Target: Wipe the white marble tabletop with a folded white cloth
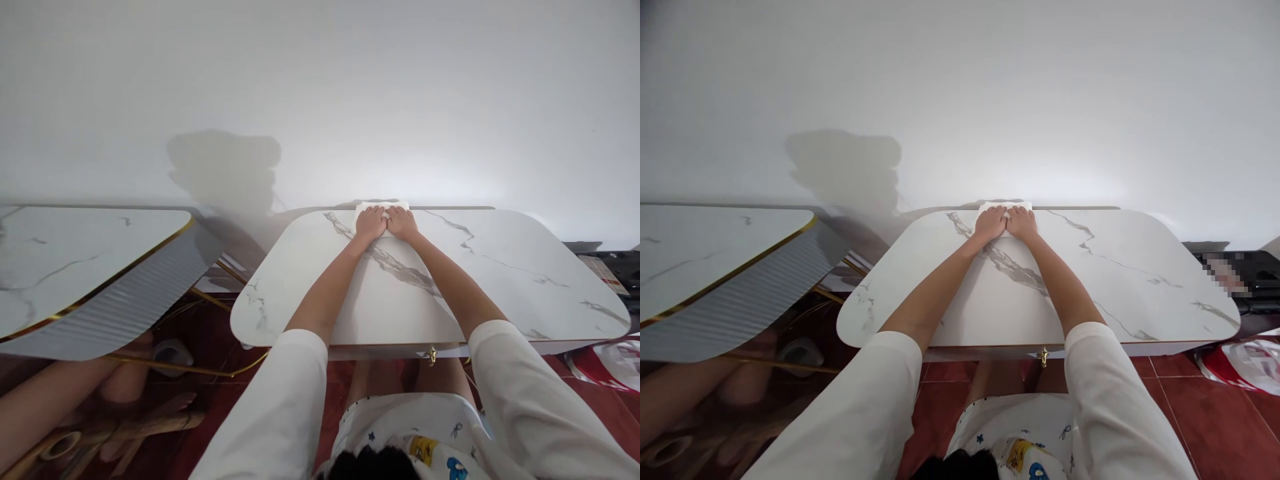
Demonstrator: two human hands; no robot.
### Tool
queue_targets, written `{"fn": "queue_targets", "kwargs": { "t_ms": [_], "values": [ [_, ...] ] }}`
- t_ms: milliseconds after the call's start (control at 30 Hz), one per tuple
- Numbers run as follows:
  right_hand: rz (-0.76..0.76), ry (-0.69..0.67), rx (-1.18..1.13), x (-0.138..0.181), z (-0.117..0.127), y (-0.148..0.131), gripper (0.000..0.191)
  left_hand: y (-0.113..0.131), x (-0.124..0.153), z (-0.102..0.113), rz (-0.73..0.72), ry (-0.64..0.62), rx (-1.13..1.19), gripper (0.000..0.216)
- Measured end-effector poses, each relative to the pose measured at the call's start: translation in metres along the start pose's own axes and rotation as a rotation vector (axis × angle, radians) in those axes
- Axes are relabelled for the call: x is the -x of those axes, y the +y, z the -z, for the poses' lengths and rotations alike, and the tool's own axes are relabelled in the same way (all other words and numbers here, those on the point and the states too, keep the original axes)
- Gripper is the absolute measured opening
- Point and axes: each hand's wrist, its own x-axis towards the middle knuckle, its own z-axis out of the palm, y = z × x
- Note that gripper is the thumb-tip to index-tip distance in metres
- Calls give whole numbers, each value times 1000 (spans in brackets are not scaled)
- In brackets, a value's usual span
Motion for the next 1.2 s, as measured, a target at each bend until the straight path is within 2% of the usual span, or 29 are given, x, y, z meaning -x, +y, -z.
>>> {"fn": "queue_targets", "kwargs": {
  "t_ms": [300,600,867,1067,1200],
  "values": [
    [-3,-22,30,42,6,-18,46,10,46,11,-68,6,-50,42],
    [-33,-52,114,93,21,-49,47,18,89,33,-126,-83,-61,48],
    [-16,-37,152,152,32,-78,49,24,151,46,-161,-59,-36,51],
    [16,-43,150,193,41,-94,50,42,199,73,-72,-138,-50,54],
    [9,-63,72,216,43,-103,52,51,226,83,-27,-140,-39,55]
  ]
}}
